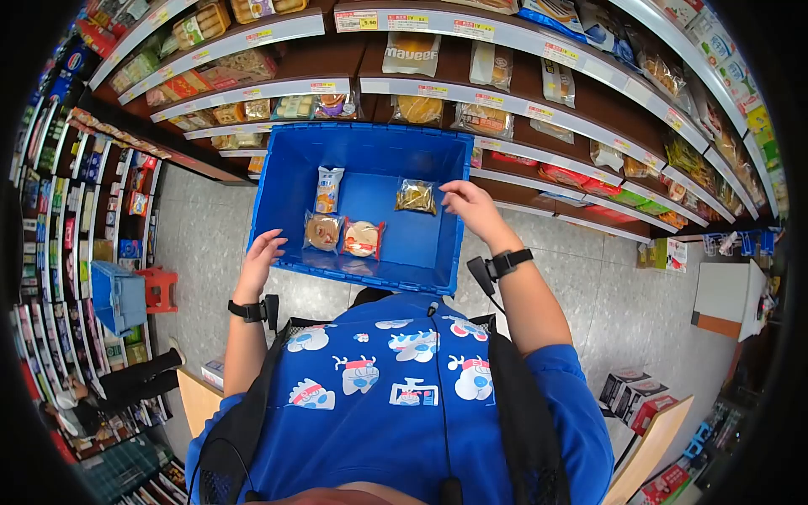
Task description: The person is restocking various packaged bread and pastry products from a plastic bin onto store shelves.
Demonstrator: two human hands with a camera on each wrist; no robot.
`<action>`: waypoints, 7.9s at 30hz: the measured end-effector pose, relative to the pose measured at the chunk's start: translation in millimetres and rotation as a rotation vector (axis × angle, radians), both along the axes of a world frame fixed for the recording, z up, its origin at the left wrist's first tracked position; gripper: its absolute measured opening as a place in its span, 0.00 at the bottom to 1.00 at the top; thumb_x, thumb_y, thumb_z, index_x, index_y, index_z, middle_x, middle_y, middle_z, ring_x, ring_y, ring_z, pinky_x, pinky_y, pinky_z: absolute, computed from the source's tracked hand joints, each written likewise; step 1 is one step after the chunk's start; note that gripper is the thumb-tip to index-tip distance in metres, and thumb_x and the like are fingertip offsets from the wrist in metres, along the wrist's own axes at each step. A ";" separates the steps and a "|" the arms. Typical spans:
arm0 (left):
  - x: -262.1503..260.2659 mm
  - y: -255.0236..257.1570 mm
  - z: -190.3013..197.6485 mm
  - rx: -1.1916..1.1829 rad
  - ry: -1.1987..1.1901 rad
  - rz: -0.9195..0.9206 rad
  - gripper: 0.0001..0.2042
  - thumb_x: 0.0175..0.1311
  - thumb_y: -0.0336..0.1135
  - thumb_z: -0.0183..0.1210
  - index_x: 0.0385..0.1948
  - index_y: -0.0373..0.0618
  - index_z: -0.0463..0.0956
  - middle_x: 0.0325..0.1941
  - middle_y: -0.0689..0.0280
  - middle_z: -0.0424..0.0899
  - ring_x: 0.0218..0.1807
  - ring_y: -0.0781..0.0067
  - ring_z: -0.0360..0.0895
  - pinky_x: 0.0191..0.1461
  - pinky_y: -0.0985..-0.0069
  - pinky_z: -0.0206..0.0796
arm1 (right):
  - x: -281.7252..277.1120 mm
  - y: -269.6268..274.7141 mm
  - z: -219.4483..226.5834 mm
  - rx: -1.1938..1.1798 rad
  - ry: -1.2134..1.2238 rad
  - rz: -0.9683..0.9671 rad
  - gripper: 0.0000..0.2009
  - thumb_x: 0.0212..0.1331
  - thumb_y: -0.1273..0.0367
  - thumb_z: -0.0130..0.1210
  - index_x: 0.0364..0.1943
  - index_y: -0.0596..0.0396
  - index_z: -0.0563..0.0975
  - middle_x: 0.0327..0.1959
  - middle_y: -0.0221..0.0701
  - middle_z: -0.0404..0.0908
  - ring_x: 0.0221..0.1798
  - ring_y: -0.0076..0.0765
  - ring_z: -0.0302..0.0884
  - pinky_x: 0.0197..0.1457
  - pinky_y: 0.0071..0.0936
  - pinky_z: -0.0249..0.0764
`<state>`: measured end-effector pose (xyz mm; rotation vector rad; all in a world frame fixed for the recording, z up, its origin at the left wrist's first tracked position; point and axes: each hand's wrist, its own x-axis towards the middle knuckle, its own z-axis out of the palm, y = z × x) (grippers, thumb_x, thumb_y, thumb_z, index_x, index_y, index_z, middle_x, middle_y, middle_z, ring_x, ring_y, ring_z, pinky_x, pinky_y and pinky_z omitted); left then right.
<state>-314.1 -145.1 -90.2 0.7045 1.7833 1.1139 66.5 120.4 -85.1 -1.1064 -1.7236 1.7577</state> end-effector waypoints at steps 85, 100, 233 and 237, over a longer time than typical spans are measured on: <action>53.2 119.8 -7.4 0.234 -0.247 -0.522 0.20 0.72 0.32 0.52 0.62 0.38 0.63 0.47 0.64 0.80 0.50 0.79 0.75 0.55 0.81 0.66 | -67.4 -95.9 -6.9 -0.189 0.185 -0.226 0.29 0.65 0.72 0.52 0.71 0.54 0.59 0.52 0.32 0.76 0.49 0.22 0.73 0.51 0.21 0.72; 274.6 55.7 17.6 0.262 -0.235 -0.611 0.29 0.70 0.30 0.54 0.70 0.41 0.52 0.41 0.65 0.78 0.40 0.83 0.72 0.42 0.83 0.64 | 160.9 -130.5 19.0 -0.161 0.196 -0.119 0.29 0.67 0.72 0.50 0.71 0.56 0.57 0.61 0.30 0.71 0.58 0.23 0.70 0.60 0.22 0.68; 940.0 558.5 91.9 0.334 0.333 -0.368 0.18 0.65 0.30 0.56 0.57 0.40 0.73 0.32 0.66 0.77 0.35 0.74 0.74 0.41 0.78 0.68 | 896.4 436.0 79.8 0.582 0.015 -0.049 0.12 0.64 0.74 0.49 0.50 0.59 0.77 0.46 0.35 0.79 0.46 0.31 0.78 0.49 0.25 0.73; 940.1 510.2 103.2 0.311 0.159 -0.228 0.18 0.67 0.27 0.54 0.59 0.40 0.71 0.35 0.73 0.74 0.38 0.86 0.70 0.44 0.84 0.65 | 903.3 427.1 86.7 0.607 0.015 0.048 0.08 0.64 0.76 0.49 0.44 0.60 0.77 0.43 0.36 0.80 0.48 0.37 0.78 0.53 0.29 0.73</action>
